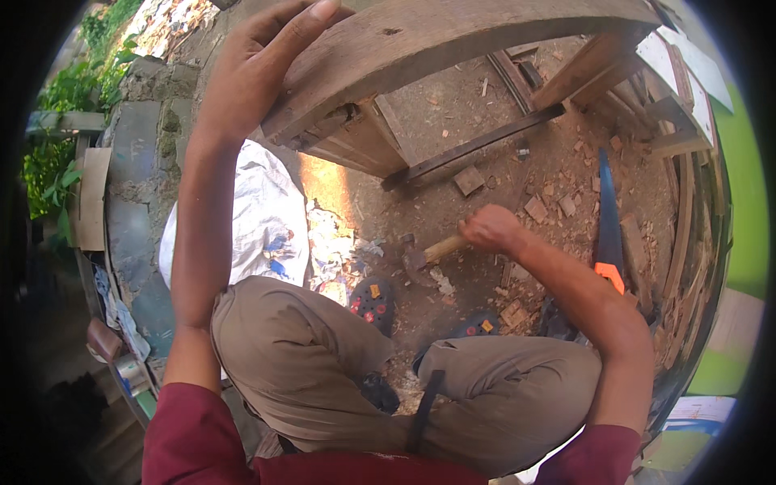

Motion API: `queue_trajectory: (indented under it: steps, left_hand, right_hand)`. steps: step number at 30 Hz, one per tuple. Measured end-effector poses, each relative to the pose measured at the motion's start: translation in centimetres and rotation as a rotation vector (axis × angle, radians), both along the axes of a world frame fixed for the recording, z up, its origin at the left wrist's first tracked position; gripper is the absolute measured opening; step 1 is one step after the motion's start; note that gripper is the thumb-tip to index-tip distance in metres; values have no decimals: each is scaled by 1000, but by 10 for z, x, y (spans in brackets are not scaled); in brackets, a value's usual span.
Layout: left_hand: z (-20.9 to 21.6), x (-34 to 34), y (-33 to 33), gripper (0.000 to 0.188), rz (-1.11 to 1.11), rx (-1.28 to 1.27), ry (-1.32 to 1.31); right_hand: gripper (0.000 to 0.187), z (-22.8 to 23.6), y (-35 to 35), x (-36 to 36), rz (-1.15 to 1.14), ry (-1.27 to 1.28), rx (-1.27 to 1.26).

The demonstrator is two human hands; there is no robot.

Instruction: The person uses a hammer to strike and pry apart joints of a wooden chair frame, removing nails and separating pieces. The person repeatedly repositions the frame and continues hammering until a leg is detached and set aside.

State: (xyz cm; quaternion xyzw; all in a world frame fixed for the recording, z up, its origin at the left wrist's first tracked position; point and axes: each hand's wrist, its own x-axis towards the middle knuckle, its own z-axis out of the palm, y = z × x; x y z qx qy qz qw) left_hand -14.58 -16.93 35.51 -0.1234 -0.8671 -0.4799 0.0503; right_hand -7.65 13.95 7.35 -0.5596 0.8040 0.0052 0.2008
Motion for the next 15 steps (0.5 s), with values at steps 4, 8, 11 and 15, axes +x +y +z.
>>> queue_trajectory:
  steps: [4,8,11,15]
  left_hand:
    - [-18,1,-19,54,-39,29,199]
    - [-11,12,-20,57,-110,-78,242]
    - [10,24,2,62,-133,-369,169]
    - [20,27,37,71,-104,-711,276]
  right_hand:
    - [15,7,29,2,-44,127,20]
    - [14,5,91,41,-251,146,145]
    - [20,-1,132,83,-368,154,207]
    - [32,5,130,111,-540,158,-14]
